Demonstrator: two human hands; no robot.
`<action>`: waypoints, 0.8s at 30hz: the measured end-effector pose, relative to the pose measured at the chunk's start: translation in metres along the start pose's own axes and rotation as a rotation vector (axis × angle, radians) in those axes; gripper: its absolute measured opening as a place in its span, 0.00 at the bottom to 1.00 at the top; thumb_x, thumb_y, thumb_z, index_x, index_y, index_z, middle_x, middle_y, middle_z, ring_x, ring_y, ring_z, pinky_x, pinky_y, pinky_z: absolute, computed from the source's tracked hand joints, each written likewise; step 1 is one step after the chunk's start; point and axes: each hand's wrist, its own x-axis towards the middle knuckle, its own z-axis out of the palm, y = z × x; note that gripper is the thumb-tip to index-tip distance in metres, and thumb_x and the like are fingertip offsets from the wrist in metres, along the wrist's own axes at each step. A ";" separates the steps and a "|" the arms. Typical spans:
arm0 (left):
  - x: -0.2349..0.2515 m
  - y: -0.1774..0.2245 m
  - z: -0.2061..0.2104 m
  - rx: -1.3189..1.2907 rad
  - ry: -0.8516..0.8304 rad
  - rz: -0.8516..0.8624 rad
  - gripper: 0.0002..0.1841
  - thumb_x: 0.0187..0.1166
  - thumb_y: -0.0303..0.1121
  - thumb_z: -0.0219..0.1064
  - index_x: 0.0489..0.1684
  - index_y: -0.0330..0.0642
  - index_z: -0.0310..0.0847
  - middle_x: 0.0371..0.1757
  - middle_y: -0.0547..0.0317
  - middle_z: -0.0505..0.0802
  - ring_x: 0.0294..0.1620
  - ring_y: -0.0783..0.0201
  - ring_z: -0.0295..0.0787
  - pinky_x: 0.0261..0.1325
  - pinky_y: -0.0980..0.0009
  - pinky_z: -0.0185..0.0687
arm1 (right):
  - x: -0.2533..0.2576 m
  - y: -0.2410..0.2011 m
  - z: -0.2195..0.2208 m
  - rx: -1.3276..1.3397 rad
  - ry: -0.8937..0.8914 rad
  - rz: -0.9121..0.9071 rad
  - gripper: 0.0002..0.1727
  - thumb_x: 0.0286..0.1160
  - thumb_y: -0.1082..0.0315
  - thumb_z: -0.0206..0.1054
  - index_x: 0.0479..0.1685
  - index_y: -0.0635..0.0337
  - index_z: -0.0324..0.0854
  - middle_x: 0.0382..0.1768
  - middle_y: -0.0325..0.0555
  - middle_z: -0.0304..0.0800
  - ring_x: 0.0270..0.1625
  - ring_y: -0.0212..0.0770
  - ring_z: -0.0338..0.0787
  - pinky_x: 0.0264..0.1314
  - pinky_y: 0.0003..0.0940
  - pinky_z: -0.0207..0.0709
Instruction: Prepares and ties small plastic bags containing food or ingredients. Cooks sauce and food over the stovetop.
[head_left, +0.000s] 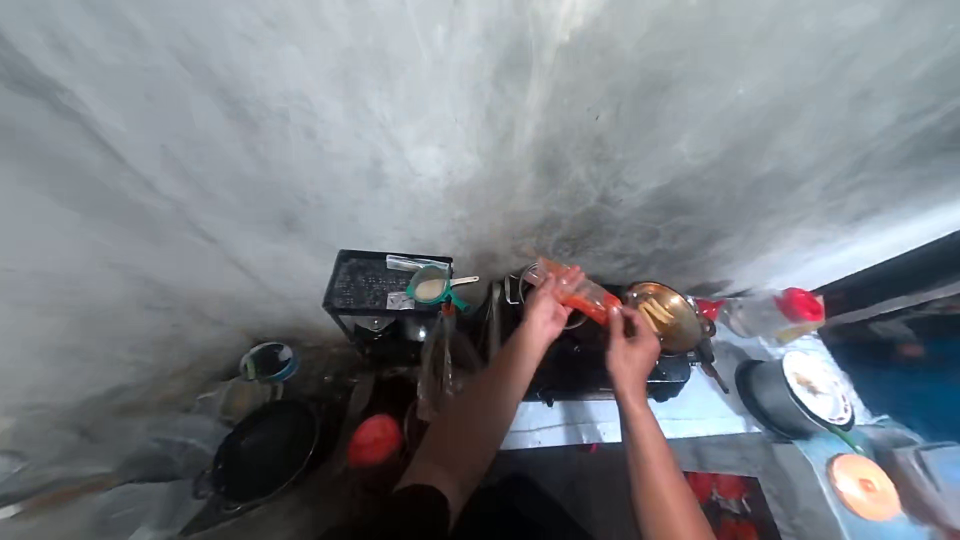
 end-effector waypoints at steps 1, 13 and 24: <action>0.011 -0.015 0.003 -0.043 0.042 -0.051 0.24 0.97 0.46 0.41 0.79 0.41 0.68 0.70 0.48 0.89 0.66 0.53 0.88 0.66 0.55 0.84 | 0.013 0.005 -0.005 -0.108 -0.005 -0.055 0.15 0.85 0.61 0.65 0.50 0.64 0.90 0.45 0.53 0.93 0.48 0.45 0.94 0.57 0.46 0.88; 0.004 -0.069 -0.021 -0.138 -0.036 -0.325 0.52 0.82 0.75 0.33 0.90 0.35 0.54 0.79 0.39 0.79 0.76 0.48 0.81 0.78 0.55 0.78 | 0.104 -0.006 0.008 -0.509 -0.412 -0.374 0.14 0.89 0.62 0.61 0.54 0.62 0.89 0.49 0.57 0.94 0.52 0.59 0.94 0.59 0.64 0.85; -0.184 -0.011 -0.266 0.286 0.352 -0.341 0.32 0.95 0.54 0.43 0.75 0.32 0.72 0.68 0.41 0.89 0.68 0.47 0.89 0.71 0.51 0.84 | 0.157 -0.084 -0.013 -0.576 -0.447 -0.593 0.15 0.89 0.61 0.60 0.53 0.60 0.89 0.50 0.56 0.94 0.53 0.58 0.94 0.60 0.61 0.84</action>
